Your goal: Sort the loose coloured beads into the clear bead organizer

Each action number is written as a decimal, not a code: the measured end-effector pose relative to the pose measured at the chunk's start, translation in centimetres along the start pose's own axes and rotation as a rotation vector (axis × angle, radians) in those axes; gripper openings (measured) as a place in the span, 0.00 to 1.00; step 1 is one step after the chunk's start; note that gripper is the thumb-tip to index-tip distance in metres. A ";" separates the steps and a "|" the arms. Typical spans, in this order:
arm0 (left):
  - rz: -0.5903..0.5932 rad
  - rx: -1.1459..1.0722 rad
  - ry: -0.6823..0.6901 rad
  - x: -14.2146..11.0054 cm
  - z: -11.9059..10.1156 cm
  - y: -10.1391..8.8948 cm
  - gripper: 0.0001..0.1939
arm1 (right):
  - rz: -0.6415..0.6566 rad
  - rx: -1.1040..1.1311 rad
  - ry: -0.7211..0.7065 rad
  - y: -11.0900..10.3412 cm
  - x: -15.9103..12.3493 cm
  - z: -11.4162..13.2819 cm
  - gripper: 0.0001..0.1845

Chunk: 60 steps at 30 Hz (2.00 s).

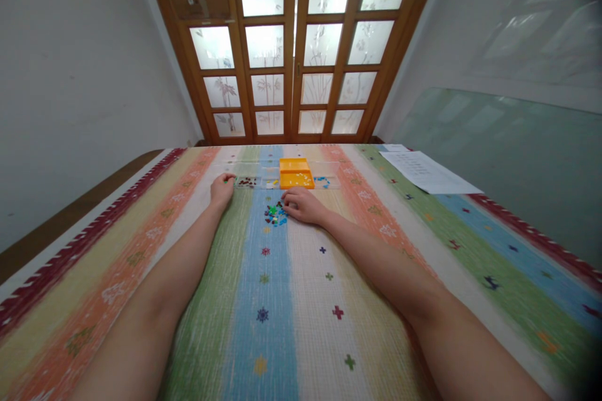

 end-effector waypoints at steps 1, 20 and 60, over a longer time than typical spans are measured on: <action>0.005 0.010 0.018 -0.1 -0.3 0.0 0.16 | 0.012 0.018 -0.017 0.0 0.1 0.4 0.04; 0.062 0.080 0.141 -1.2 -2.3 0.3 0.14 | 0.111 0.061 -0.099 0.6 0.2 1.7 0.06; 0.194 0.076 0.254 -2.2 -4.1 1.3 0.15 | -0.694 -0.100 0.761 -7.5 -4.8 -11.6 0.15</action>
Point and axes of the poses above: each hand's wrist, its own x-axis towards the middle knuckle, its own y-axis out of the palm, z = x × y, the point moved 6 cm from there along x, towards the middle knuckle, and after that the axes turned 5 degrees about -z, right-handed, at the moved point
